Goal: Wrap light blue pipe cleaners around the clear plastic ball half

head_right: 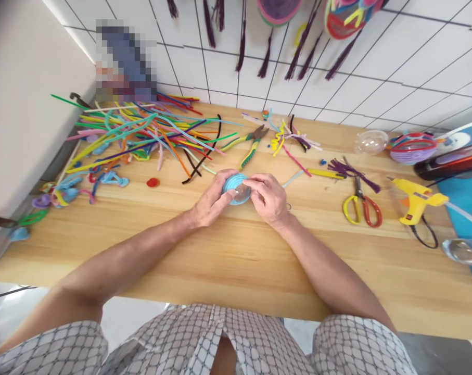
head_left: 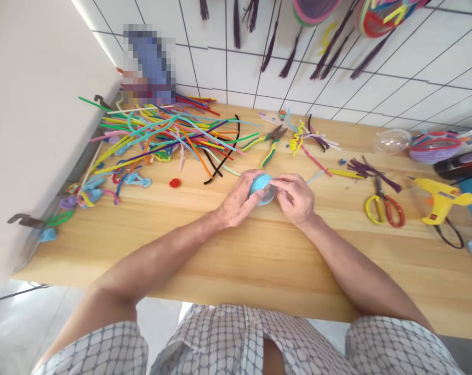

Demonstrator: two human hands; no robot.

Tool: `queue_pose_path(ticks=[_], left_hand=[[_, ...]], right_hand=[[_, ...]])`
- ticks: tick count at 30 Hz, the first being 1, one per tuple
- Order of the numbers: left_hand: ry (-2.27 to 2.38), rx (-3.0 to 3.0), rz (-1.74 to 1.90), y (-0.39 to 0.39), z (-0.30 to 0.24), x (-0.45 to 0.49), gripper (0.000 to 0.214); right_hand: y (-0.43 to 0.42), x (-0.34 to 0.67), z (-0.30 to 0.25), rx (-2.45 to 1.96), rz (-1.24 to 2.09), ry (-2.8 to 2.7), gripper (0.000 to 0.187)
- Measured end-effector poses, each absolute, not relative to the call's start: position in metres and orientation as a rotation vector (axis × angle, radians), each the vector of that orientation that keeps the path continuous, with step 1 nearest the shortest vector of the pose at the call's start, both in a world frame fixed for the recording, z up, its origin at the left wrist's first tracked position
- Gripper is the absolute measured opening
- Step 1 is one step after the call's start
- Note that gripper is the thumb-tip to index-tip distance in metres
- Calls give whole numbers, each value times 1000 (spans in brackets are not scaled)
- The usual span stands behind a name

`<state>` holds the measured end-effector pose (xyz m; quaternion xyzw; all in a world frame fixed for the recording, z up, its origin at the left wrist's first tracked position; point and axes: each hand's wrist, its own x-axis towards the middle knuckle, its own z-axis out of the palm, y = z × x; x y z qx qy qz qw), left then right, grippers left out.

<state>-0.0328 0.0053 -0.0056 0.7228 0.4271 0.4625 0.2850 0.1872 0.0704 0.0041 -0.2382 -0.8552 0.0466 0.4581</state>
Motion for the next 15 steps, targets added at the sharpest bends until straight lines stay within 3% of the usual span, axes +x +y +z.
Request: queue_pose_path(ticks=[15], left_hand=[[1183, 1947, 1221, 4, -4, -34, 56]], right_hand=[[71, 189, -2, -608, 181, -2110, 37]])
